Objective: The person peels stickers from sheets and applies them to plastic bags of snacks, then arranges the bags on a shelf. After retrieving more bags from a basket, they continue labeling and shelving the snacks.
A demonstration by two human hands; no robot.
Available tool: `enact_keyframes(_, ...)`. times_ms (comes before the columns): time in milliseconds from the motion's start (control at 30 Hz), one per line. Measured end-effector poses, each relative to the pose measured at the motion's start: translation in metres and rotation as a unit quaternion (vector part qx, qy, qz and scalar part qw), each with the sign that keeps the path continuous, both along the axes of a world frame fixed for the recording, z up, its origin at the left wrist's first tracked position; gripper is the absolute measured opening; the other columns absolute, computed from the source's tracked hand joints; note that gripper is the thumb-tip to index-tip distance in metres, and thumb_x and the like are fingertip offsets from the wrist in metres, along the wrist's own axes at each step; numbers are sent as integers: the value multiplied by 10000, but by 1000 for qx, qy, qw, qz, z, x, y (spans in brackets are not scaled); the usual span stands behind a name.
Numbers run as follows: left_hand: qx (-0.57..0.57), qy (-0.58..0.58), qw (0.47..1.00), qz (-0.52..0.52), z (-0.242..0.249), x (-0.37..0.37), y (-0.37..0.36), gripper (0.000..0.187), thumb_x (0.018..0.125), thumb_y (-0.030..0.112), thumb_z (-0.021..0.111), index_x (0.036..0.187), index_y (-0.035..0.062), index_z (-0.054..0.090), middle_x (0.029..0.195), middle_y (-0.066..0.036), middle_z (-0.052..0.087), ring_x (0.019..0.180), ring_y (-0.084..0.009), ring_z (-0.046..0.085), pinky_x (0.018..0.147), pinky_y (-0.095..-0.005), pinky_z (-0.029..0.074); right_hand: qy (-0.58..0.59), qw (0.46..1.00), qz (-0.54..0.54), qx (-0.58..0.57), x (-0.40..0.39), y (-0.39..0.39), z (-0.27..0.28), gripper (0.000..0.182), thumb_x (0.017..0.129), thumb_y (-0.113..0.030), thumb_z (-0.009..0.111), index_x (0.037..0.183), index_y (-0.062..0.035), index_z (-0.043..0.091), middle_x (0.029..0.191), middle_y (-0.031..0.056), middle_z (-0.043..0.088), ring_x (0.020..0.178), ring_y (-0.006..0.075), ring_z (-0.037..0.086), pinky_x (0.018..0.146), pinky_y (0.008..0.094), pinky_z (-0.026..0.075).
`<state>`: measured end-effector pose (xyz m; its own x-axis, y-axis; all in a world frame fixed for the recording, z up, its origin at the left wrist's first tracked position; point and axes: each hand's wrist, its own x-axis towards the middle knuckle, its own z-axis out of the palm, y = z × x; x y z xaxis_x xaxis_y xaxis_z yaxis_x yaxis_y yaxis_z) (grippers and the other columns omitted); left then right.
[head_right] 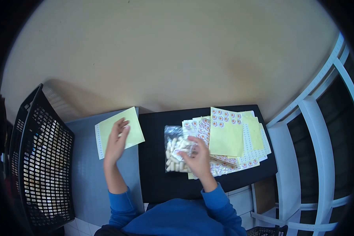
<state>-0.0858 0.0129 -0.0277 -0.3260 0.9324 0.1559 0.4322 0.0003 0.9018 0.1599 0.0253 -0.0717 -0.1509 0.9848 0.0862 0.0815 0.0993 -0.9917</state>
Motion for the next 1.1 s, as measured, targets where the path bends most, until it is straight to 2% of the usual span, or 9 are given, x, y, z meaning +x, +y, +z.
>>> enact_keyframes(200,-108,5,994,22,-7,-23,-10,491,847,292,509,1228,10,382,1176,-161,482,1047,-250,475,870,-341,386,-16,998,46,-28,-20,-15,-61,487,625,-8,706,1059,-18,484,1075,104,457,872,172,539,636,261,508)
enact_keyframes(267,-92,135,983,81,-15,-34,-11,561,817,348,541,1232,8,377,1193,-196,447,1123,-285,407,907,-375,356,0,997,64,-46,-22,-13,-59,506,622,-22,706,1076,-27,484,1093,120,439,894,198,531,672,289,502)
enact_keyframes(300,-94,133,983,89,-18,-43,-14,561,817,348,541,1232,8,377,1193,-196,447,1123,-285,407,907,-375,356,-120,991,43,47,-18,-15,-53,513,619,-32,701,1086,-37,490,1135,147,403,956,246,504,743,331,473)
enact_keyframes(367,-222,250,905,262,-22,-63,-22,738,737,434,609,1247,-17,326,1271,-194,334,1189,-317,293,961,-426,278,-242,961,21,134,-13,-16,-46,478,620,-38,669,1076,-63,529,1245,209,291,1125,366,378,920,415,343)
enact_keyframes(500,-438,235,821,279,-32,-80,-38,933,578,457,732,1240,-31,291,1297,-192,233,1210,-317,244,959,-428,298,-227,958,-21,172,-14,-10,-42,365,643,-22,633,1000,-54,563,1249,207,302,1163,367,342,934,411,325)
enact_keyframes(700,-372,121,883,260,-42,-92,-36,768,563,294,780,1135,-23,377,1187,-174,338,1146,-288,317,917,-358,376,-204,960,43,188,-29,-14,-41,342,661,-60,640,994,-52,562,1207,186,366,1126,346,389,914,387,351)
enact_keyframes(933,-374,222,866,245,-46,-97,-40,813,552,270,782,1187,-19,364,1211,-151,343,1117,-286,348,944,-369,351,-148,973,76,159,-40,-14,-48,389,680,-77,664,1037,-20,519,1145,173,433,1057,306,474,881,358,403)
enact_keyframes(1000,-359,205,889,196,-50,-103,-43,863,527,264,792,1229,20,352,1247,-135,306,1147,-291,300,955,-391,325,36,993,110,-6,-60,-13,-50,502,729,-153,668,1135,10,423,1135,175,454,1065,253,484,830,311,437)
enact_keyframes(1100,-359,220,898,130,-43,-92,-46,920,491,276,804,1255,61,339,1273,-133,260,1172,-297,244,972,-392,301,70,989,115,-66,-91,-2,-73,615,761,-173,652,1223,30,301,1104,197,487,961,227,555,767,301,474)
